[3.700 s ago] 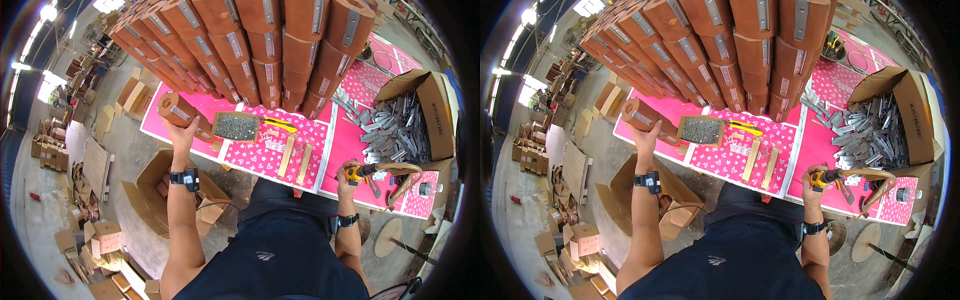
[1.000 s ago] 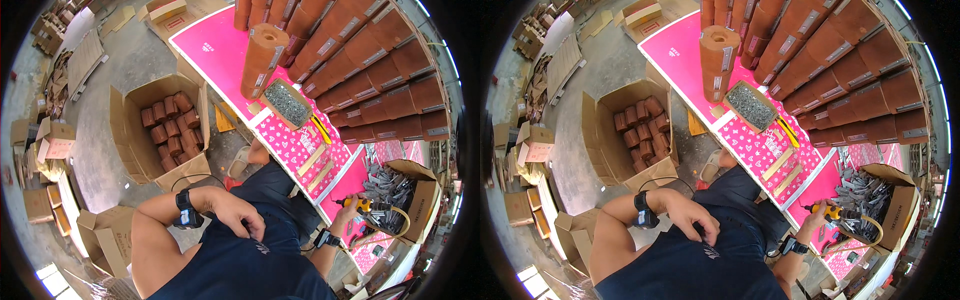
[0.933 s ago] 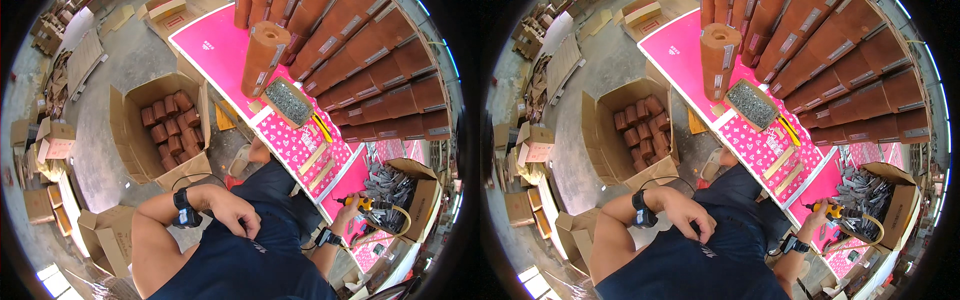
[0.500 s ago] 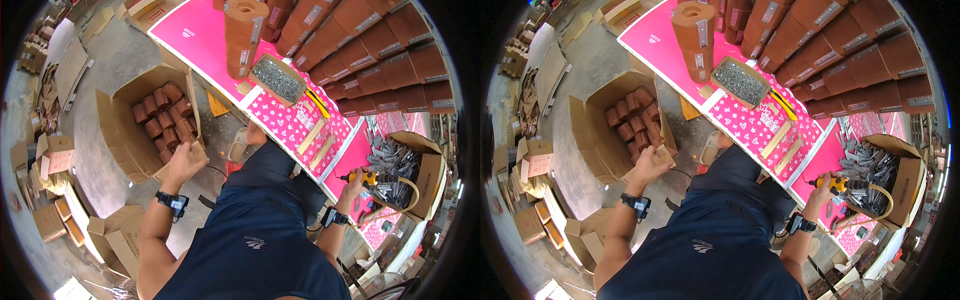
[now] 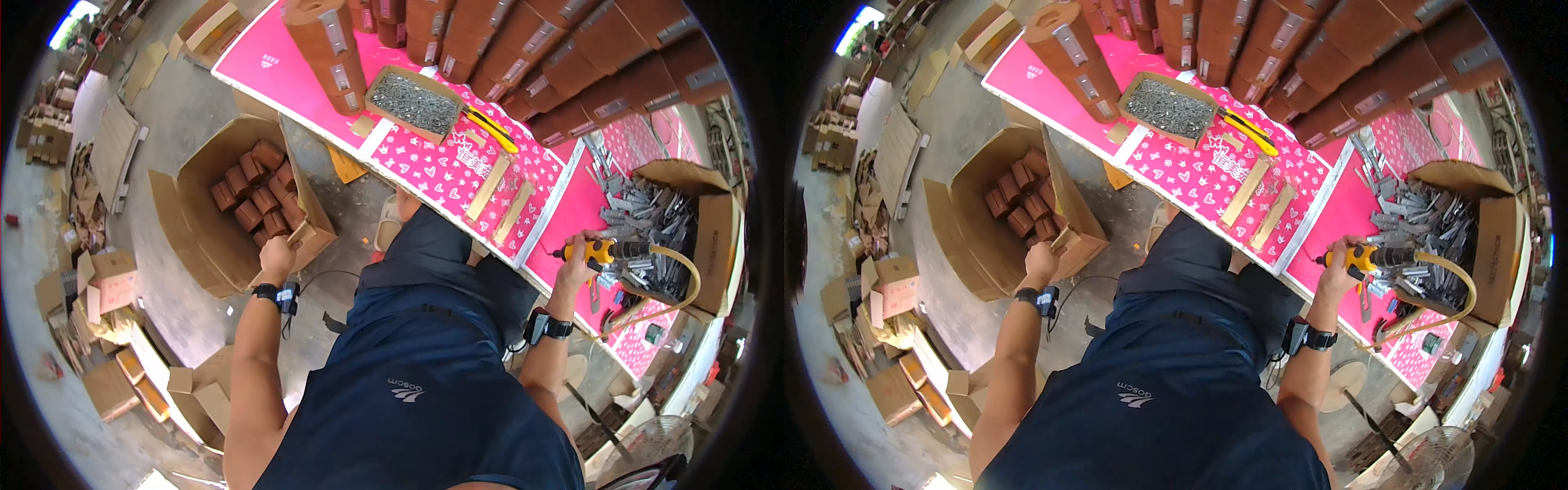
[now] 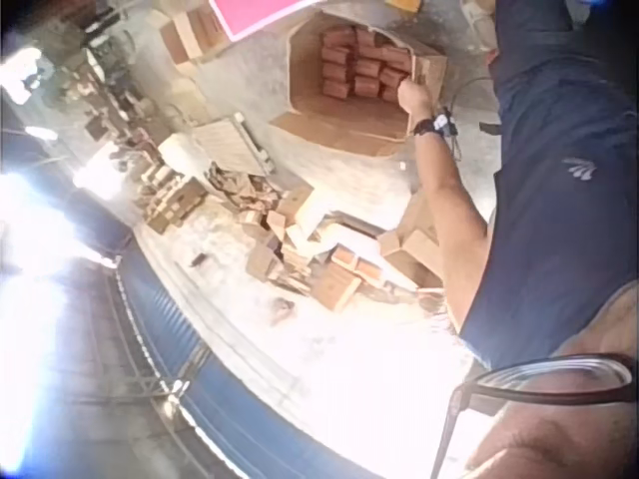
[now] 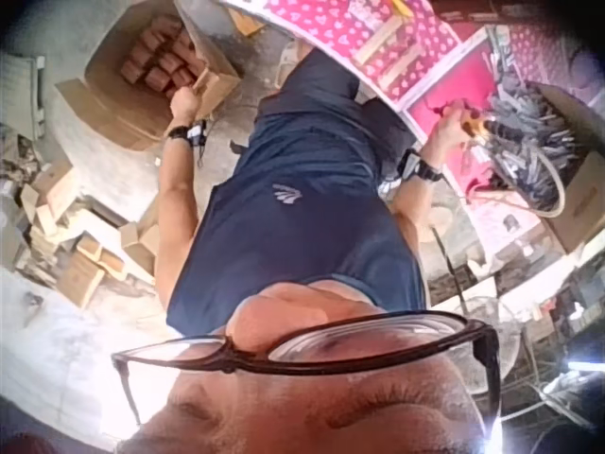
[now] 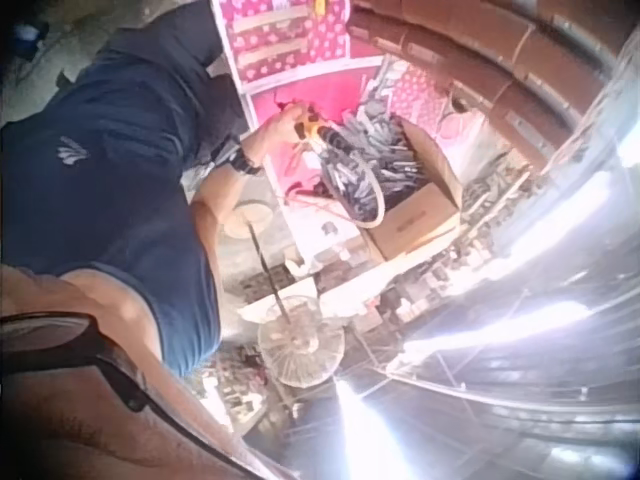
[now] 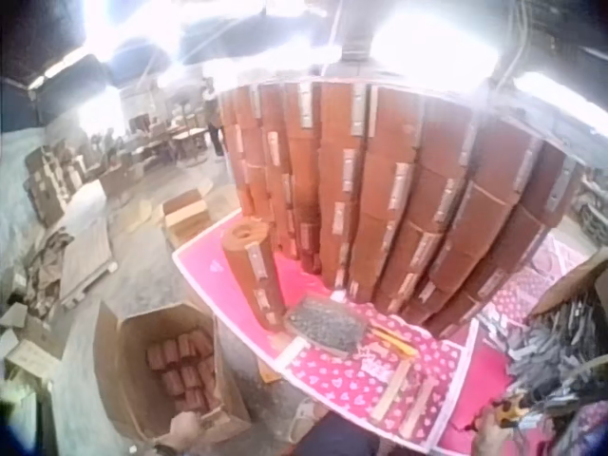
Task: The person uses a power drill to attach metal brackets to wooden blocks. They pick up a block and a bracket, align them, drive a screw through the bracket into the wood, and then place the completed assembly into a cardboard box.
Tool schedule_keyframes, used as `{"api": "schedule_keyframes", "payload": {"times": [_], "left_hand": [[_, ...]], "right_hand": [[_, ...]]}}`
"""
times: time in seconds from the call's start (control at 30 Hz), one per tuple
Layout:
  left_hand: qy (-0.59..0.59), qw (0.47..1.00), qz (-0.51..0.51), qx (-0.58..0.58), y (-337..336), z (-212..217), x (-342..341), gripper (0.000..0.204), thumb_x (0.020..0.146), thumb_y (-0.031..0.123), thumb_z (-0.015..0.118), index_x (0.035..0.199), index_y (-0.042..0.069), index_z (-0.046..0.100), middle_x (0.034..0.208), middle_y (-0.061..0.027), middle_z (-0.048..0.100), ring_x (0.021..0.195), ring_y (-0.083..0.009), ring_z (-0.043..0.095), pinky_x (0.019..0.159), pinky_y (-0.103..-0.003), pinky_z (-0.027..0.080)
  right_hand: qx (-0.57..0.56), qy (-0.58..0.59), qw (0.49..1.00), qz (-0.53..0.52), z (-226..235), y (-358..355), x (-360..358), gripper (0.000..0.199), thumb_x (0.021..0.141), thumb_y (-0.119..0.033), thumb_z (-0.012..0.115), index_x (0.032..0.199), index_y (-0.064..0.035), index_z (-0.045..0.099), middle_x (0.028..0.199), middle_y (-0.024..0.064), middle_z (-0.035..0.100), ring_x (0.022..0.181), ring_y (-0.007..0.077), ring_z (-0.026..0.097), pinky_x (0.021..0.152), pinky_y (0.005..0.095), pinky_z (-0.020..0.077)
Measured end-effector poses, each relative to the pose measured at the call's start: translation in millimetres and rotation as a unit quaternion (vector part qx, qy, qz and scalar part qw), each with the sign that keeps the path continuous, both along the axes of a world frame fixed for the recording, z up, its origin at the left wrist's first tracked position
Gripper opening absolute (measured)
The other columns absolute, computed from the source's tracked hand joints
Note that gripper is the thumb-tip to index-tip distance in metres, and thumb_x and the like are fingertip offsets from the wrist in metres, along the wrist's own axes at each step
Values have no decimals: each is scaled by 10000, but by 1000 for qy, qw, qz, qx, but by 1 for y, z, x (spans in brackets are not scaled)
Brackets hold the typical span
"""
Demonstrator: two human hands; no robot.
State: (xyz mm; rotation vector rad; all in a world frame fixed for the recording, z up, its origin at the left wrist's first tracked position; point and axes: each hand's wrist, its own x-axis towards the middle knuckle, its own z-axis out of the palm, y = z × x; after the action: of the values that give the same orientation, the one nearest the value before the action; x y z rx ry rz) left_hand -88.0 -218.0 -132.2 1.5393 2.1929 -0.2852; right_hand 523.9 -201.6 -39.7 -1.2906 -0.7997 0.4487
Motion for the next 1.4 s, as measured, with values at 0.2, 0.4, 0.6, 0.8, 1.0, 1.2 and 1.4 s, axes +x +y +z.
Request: {"api": "schedule_keyframes", "payload": {"times": [0.2, 0.4, 0.6, 0.8, 1.0, 1.2, 1.4], "left_hand": [[15, 999, 36, 26, -10, -5, 13, 423, 884, 464, 722, 997, 59, 777, 942, -235, 728, 918, -419, 701, 808, -485, 555], [0, 997, 62, 35, -16, -23, 21, 391, 900, 420, 725, 957, 37, 780, 764, -199, 731, 749, -331, 746, 722, -422, 568], [-40, 994, 101, 11, -21, -24, 60, 305, 904, 345, 677, 1035, 90, 779, 940, -222, 733, 924, -415, 707, 847, -510, 555], [-59, 991, 109, 46, -19, -2, 110, 297, 906, 325, 665, 978, 52, 761, 915, -239, 723, 909, -430, 698, 845, -518, 549], [-53, 999, 2, 1, 7, 10, 103, 367, 886, 354, 692, 954, 0, 755, 908, -267, 714, 884, -429, 702, 802, -508, 550], [-182, 957, 130, 185, 93, 80, 91, 950, 740, 544, 844, 1423, -6, 479, 1272, -237, 647, 1169, -367, 648, 994, -405, 519], [-613, 753, 236, 40, 165, 59, 29, 1212, 800, 595, 761, 1612, 10, 77, 1644, -242, 188, 1512, -370, 255, 1245, -445, 206]], "right_hand": [[29, 24, 999, 16, -6, -11, -2, 334, 855, 113, 603, 1127, -47, 494, 963, 83, 588, 749, 171, 620, 711, 316, 545], [57, 25, 996, 57, -3, -23, 4, 305, 848, 114, 580, 1093, -50, 501, 940, 94, 577, 745, 188, 631, 709, 329, 542], [41, 34, 998, 15, -8, -26, 17, 211, 878, 43, 586, 1048, -58, 512, 944, 82, 565, 737, 190, 620, 717, 349, 542], [27, 100, 994, 32, -2, -20, 18, 243, 913, 5, 636, 1115, -84, 537, 955, 55, 591, 785, 161, 591, 739, 323, 515], [-9, 54, 998, 18, -3, -5, 23, 258, 905, 29, 624, 1128, -74, 548, 942, 30, 583, 727, 131, 558, 688, 280, 506], [-58, 5, 998, 8, 5, 11, 11, 228, 916, 32, 622, 1113, -52, 545, 928, 43, 592, 697, 125, 570, 659, 280, 502], [-75, -2, 997, 24, 11, 21, -3, 227, 904, 38, 625, 1097, -49, 542, 963, 42, 602, 685, 124, 583, 628, 272, 494]]}}
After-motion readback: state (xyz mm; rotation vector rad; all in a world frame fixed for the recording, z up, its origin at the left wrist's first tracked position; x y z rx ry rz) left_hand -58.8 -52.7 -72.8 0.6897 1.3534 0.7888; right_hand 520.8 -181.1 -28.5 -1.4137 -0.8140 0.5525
